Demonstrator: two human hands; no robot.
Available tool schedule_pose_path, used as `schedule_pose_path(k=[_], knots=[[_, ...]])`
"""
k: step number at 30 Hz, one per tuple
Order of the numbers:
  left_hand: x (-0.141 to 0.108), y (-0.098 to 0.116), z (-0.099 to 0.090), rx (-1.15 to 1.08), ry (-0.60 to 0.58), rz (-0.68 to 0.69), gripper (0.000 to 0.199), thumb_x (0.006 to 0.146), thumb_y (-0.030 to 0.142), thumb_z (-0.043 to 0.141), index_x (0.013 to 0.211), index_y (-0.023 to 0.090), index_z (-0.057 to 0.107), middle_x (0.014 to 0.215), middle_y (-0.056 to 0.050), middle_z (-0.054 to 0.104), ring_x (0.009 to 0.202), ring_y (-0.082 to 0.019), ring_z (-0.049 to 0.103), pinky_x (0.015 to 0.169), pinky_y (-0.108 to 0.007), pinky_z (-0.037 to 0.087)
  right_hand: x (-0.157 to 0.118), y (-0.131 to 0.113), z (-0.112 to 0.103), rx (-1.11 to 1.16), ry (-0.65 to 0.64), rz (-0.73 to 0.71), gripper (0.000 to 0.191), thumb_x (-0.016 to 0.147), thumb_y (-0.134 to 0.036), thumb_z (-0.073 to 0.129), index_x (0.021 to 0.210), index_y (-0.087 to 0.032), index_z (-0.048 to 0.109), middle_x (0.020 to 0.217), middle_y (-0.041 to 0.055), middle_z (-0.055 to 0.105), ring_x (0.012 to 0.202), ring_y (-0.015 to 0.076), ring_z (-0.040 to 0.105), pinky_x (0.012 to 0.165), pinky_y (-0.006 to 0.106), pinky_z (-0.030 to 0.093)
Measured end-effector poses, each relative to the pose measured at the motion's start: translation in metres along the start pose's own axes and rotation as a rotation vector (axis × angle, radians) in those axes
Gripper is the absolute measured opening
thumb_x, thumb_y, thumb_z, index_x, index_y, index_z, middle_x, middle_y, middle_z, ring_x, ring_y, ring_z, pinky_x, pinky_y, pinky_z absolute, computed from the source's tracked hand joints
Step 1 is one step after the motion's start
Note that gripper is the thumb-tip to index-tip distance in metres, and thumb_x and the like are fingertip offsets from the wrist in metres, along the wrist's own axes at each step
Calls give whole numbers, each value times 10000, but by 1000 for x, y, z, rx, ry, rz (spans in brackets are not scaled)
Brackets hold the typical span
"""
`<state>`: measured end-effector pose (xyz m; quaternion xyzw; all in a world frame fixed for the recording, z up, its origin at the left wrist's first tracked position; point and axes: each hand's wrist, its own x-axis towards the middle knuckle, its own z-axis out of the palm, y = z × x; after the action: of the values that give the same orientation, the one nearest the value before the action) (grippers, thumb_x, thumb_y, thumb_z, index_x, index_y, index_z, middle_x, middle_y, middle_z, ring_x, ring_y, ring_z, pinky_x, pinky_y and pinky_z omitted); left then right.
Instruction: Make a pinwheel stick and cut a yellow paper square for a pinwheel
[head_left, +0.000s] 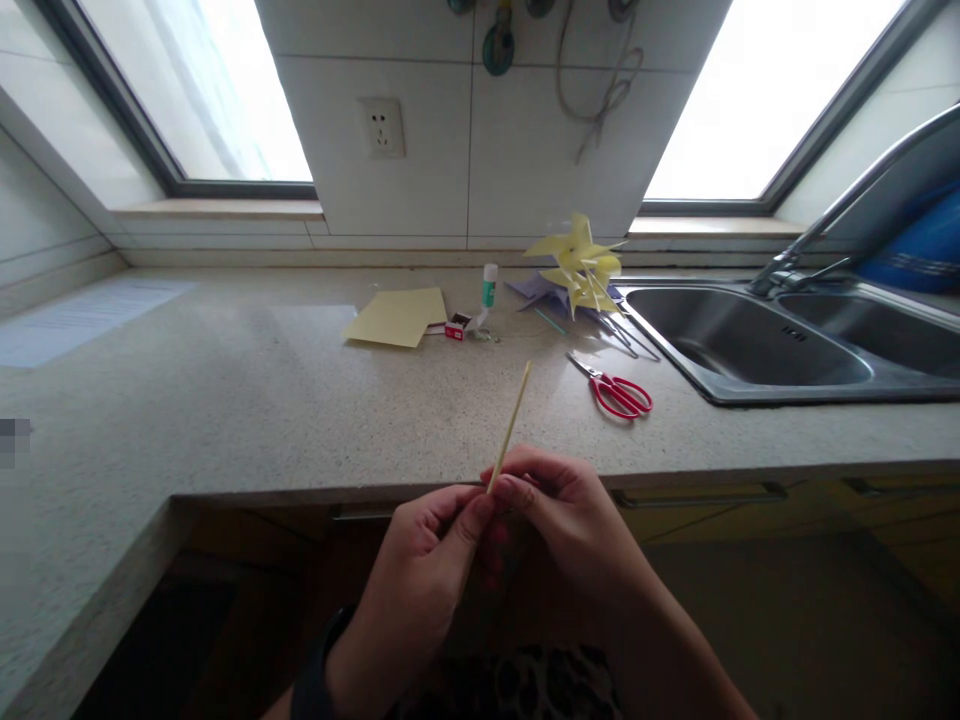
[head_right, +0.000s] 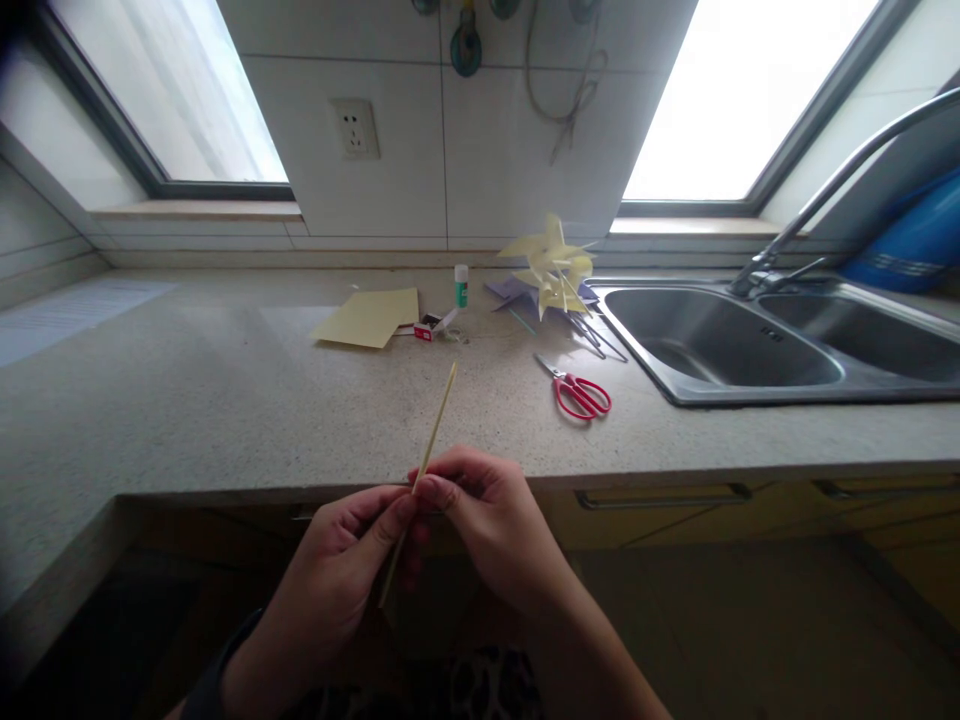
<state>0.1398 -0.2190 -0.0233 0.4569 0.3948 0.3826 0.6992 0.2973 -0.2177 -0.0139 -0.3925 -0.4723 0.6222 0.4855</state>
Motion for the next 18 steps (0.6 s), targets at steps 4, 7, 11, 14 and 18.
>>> schedule_pose_path(k=[4,7,11,14,18], knots=[[2,1,-3,54,-30,-9,353,898,489,657,945,154,760,734,-41,700,627,-111,590,577,-203,472,3,2,-2,-145,72,-50,176,884,-332,686,785,-186,682,639,-16,617,581,111,574,560,241,462],[4,4,-7,163,9,42,339,893,475,668,988,162,756,863,-71,748,770,-161,660,701,-247,516,6,3,-4,-311,130,-122,155,878,-304,681,778,-186,700,713,4,638,680,127,584,631,256,463],[6,9,-13,159,81,37,359,844,469,731,1055,178,721,954,-73,758,846,-188,693,770,-282,535,8,3,-3,-468,202,-200,132,879,-270,662,782,-195,710,799,26,656,774,158,595,715,300,462],[7,12,-15,78,55,6,350,812,453,772,1021,175,734,925,-69,760,830,-182,698,734,-260,534,10,3,-2,-488,207,-184,132,876,-259,658,770,-197,706,779,19,649,748,156,586,690,301,449],[9,14,-15,-57,31,-64,341,773,426,817,986,166,758,784,-39,736,698,-121,658,623,-192,499,10,3,-2,-451,194,-169,119,875,-254,657,781,-196,701,776,12,646,734,151,582,677,297,449]])
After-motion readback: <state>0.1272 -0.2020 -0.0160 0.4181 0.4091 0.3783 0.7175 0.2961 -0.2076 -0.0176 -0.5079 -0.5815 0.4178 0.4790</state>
